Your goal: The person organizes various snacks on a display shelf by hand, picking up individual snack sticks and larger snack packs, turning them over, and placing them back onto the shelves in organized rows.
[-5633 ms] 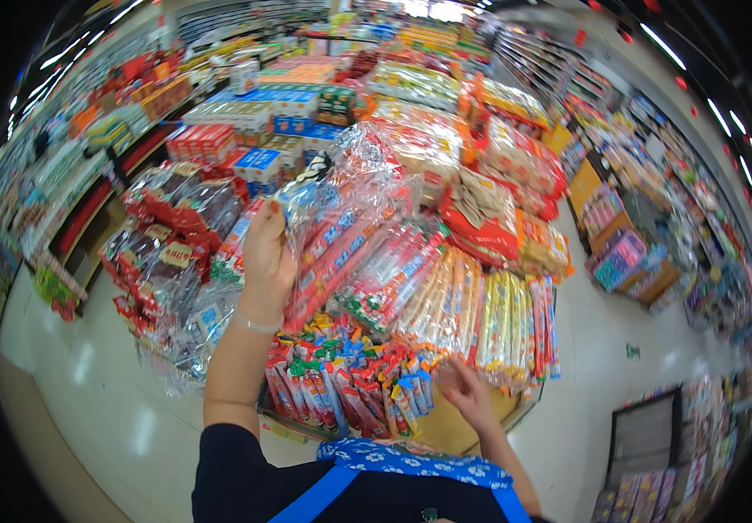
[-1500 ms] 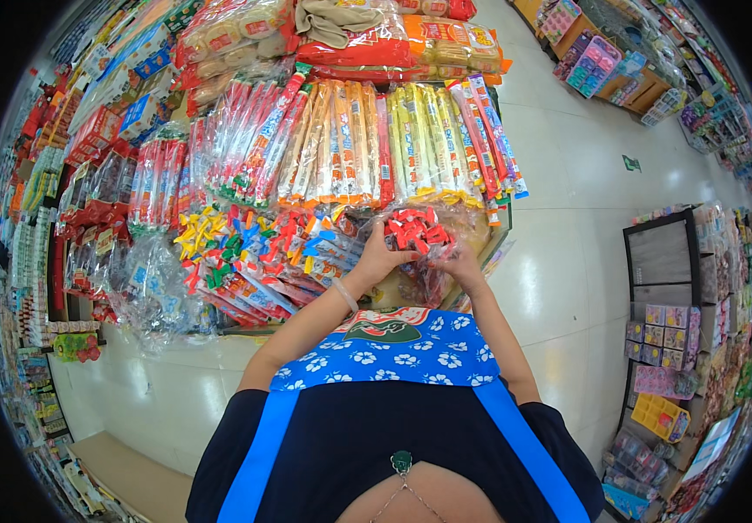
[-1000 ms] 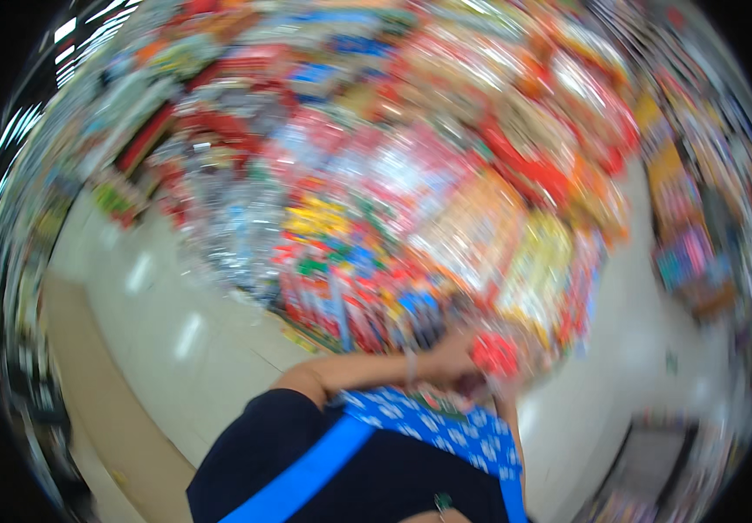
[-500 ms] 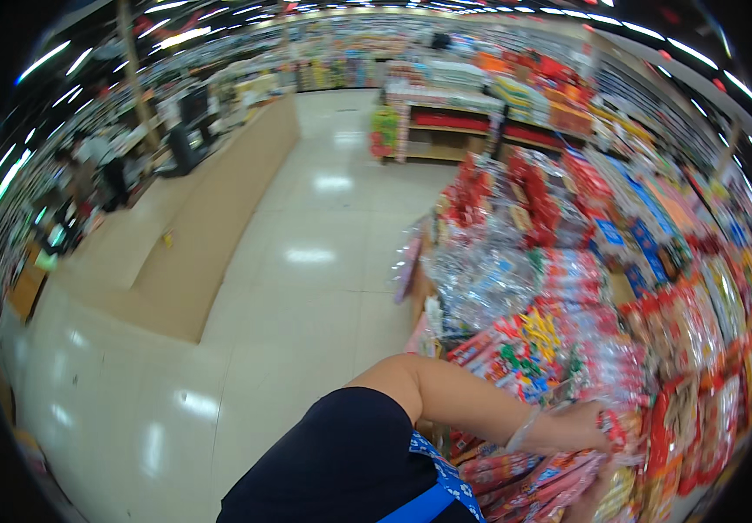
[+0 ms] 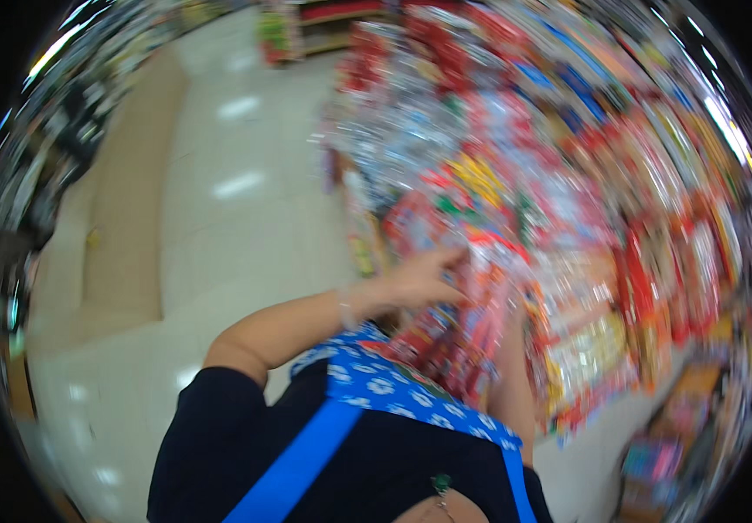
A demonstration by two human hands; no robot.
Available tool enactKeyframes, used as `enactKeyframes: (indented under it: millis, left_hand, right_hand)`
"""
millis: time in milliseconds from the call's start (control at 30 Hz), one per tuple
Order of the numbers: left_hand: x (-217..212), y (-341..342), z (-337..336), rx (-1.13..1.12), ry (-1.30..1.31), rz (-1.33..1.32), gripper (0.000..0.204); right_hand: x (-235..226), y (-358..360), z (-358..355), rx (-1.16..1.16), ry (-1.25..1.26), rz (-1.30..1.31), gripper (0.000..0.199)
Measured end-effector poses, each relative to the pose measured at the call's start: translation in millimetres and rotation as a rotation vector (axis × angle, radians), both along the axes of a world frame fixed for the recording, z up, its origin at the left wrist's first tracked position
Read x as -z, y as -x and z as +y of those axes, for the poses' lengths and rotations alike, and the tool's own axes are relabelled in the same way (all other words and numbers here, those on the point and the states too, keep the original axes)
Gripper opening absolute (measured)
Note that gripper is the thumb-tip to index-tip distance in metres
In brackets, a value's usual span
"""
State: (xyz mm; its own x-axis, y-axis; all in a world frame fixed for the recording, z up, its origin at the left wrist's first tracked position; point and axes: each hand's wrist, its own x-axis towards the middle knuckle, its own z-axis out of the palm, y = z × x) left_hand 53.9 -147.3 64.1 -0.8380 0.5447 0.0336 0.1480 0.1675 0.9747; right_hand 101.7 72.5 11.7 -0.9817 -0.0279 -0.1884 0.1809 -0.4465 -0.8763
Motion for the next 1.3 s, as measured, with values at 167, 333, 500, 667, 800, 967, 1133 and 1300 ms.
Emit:
enactKeyframes:
  millis: [167,333,500,667,800,967,1133,1300]
  left_hand:
    - [-15,2,18,-0.008,0.478,0.668,0.055]
    - [34,14,56,0.152,0.018,0.421,0.061]
    - [54,-2,93,0.527,-0.753,-1.262,0.059]
    - [85,-7,135,0.619,-0.726,-1.390,0.051]
    - [83,-5,145,0.750,-0.658,-1.365,0.051]
    - [80,-2,148,0.837,-0.623,-1.334,0.050]
    - [81,7,143,0.890,-0.599,-1.265,0.050]
    - [76,12,138,0.915,-0.506,-1.053,0.049]
  right_hand:
    - [12,-11,15,0.124,0.437,-0.064,0.050]
    - [32,-34,40,0.180,0.754,0.032,0.051]
    - [4,-61,50,0.378,0.828,0.006,0.054]
    - [-44,-67,33,0.624,0.313,0.053,0.058]
    - [-56,-68,41,0.717,-0.505,-0.223,0.053]
    - [-80,-86,54,0.958,-1.295,-0.329,0.058]
    - [-104,-124,35,1.084,-1.175,0.051,0.044]
    - [-109,-80,-28,0.578,-1.338,-0.150,0.053]
